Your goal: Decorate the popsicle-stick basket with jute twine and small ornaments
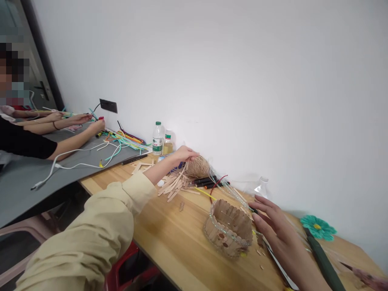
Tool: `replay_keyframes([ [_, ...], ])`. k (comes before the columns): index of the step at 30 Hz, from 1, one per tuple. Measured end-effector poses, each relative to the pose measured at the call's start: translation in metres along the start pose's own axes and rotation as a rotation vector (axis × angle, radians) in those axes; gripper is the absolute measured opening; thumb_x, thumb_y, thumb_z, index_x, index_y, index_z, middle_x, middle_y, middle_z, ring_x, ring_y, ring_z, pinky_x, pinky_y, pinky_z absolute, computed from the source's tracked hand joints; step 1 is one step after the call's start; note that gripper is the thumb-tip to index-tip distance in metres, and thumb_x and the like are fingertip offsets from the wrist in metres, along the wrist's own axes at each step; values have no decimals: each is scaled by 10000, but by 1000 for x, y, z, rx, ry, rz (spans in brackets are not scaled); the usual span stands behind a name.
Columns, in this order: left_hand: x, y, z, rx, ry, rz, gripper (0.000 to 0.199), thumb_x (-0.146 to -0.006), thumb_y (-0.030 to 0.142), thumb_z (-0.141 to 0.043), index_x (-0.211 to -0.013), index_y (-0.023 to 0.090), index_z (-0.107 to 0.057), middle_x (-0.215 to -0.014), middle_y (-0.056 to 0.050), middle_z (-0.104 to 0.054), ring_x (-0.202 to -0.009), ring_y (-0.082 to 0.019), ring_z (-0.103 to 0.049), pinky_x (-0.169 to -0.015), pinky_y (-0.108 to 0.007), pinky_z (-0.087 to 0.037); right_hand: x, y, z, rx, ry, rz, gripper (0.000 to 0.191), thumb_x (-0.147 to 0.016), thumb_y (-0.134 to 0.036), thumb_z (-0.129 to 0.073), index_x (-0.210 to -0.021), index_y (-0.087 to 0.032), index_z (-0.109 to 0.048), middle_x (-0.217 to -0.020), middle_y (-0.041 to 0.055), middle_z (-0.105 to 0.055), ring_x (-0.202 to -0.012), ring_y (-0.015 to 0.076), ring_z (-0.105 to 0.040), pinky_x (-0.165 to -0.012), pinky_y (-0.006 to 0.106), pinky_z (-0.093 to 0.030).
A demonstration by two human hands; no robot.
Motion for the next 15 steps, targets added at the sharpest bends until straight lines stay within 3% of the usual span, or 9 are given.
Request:
replay_keyframes([
  [4,3,36,-14,17,-148,12,315,-896,310,-557,-1168,152,-535,-1168,-91,-571,-980,-218,-598,-818,-419,-520,-20,-24,-6,-174,-98,-177,389,-772,-588,-555,-935,-253,-669,-1097,90,-655,-1035,288,-586,-908,453,-460],
  [8,17,73,-26,59,-246,-47,308,-898,310,-554,-1162,152,-538,-1157,-87,-576,-968,-214,-602,-810,-414,-523,-41,-45,-16,-469,-146,-294,363,-697,-537,-680,-846,-207,-697,-852,67,-721,-846,228,-645,-793,346,-500],
  [15,52,118,-50,232,-257,-294,88,-856,155,-584,-923,120,-627,-930,-77,-705,-928,-167,-653,-860,-338,-487,-68,-66,-24,-775,-127,-299,350,-731,-443,-680,-949,-170,-695,-965,79,-715,-672,103,-612,-637,232,-505],
])
Point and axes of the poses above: each hand's wrist, its own x-axis away from the middle knuckle, its own z-axis out of the back of the hand, y = z × x, the point moved 5 cm from there along -x, towards the middle knuckle
